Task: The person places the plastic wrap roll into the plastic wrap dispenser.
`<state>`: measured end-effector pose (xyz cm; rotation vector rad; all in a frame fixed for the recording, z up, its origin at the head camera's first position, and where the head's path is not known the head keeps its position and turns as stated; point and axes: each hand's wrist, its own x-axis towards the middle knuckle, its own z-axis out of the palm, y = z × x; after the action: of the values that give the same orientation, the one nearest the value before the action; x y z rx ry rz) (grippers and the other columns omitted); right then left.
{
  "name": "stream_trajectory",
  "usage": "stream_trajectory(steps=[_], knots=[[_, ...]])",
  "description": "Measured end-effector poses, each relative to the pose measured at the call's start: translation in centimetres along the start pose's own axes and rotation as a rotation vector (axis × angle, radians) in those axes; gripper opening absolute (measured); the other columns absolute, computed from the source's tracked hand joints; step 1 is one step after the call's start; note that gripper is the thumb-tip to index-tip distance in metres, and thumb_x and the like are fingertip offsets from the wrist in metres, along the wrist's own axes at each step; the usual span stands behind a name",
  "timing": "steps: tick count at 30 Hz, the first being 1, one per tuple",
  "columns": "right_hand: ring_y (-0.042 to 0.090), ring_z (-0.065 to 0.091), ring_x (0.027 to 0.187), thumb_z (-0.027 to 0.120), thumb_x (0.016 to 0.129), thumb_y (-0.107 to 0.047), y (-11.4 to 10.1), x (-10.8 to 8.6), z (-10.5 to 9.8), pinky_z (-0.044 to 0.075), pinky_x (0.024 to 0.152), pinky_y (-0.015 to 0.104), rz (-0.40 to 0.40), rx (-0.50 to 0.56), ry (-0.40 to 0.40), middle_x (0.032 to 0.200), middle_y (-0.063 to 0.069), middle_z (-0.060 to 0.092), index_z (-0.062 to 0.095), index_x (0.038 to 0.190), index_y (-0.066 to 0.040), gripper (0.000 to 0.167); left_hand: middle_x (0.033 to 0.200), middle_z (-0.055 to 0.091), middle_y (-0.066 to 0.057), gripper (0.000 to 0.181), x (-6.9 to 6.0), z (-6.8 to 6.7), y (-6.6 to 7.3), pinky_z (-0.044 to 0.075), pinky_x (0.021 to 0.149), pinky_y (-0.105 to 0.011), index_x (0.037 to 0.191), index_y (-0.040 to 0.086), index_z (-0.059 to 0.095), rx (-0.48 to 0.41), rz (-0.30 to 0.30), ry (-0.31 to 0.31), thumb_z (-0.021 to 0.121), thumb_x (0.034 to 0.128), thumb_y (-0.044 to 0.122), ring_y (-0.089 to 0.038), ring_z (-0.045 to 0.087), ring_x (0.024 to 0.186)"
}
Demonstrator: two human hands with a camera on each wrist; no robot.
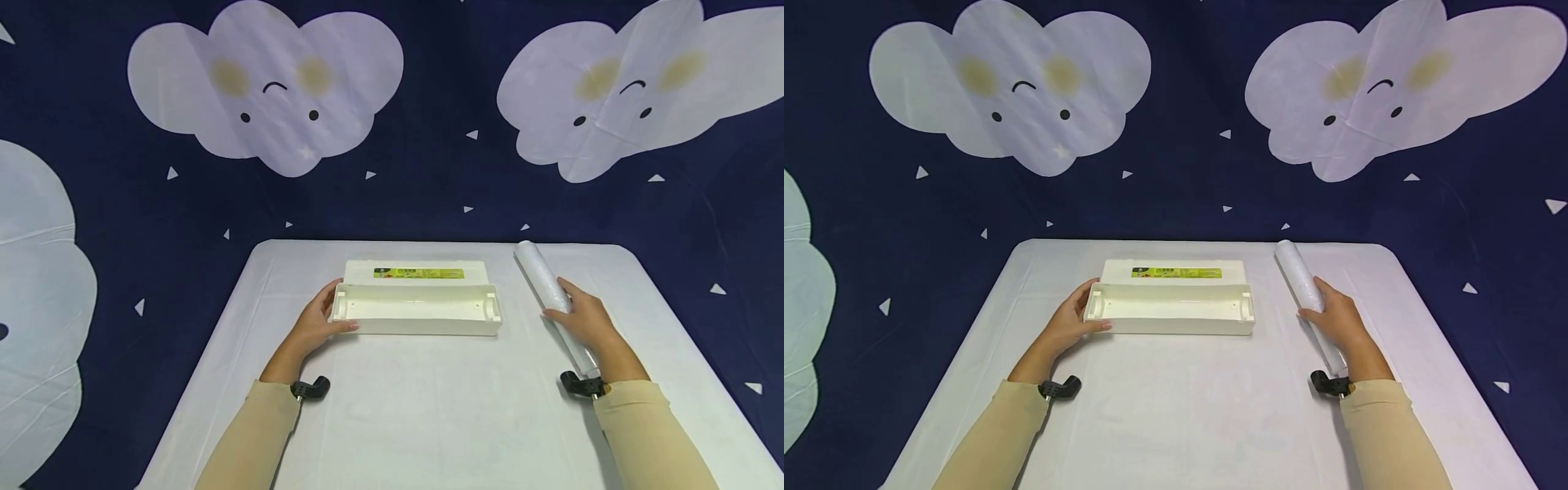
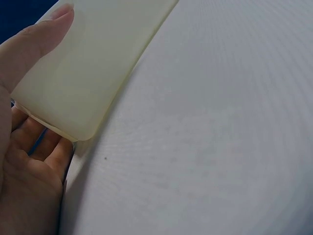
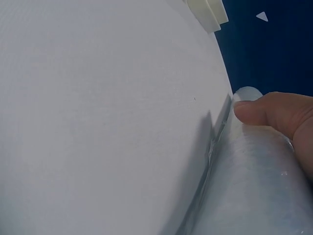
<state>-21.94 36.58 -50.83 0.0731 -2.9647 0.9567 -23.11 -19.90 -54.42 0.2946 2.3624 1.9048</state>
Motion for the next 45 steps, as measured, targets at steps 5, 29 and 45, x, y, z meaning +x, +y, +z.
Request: stream_trajectory(steps=[5, 29, 45], knots=[[0.057, 0.056, 0.114, 0.081, 0.095, -0.018, -0.2, 0.0, -0.1, 0.049, 0.091, 0.073, 0.011, 0.014, 0.013, 0.145, 0.045, 0.043, 0.029, 0.160, 0.009, 0.088, 0.164, 0.039, -0.008, 0.114, 0.0, 0.1, 0.0, 0.029, 0.122, -0.042, 0.164, 0.016, 0.035, -0.001, 0.007, -0.009, 0.100, 0.0715, 0.010, -0.026, 0.033, 0.152], [0.055, 0.059, 0.115, 0.077, 0.098, -0.019, -1.4, 0.6, -1.2, 0.052, 0.088, 0.071, 0.095, 0.054, 0.027, 0.144, 0.042, 0.047, 0.027, 0.164, 0.003, 0.086, 0.165, 0.038, -0.008, 0.113, -0.1, 0.0, 0.2, 0.028, 0.123, -0.041, 0.165, 0.016, 0.035, 0.030, 0.013, 0.000, 0.100, 0.0722, 0.013, -0.027, 0.033, 0.152], [0.057, 0.055, 0.119, 0.080, 0.093, -0.015, -2.2, 1.5, -1.7, 0.047, 0.094, 0.072, 0.007, 0.030, 0.040, 0.145, 0.041, 0.047, 0.033, 0.161, 0.005, 0.085, 0.164, 0.039, -0.005, 0.112, -0.1, -0.1, -0.1, 0.028, 0.123, -0.042, 0.164, 0.020, 0.037, 0.025, 0.009, -0.001, 0.101, 0.0719, 0.014, -0.024, 0.033, 0.152]])
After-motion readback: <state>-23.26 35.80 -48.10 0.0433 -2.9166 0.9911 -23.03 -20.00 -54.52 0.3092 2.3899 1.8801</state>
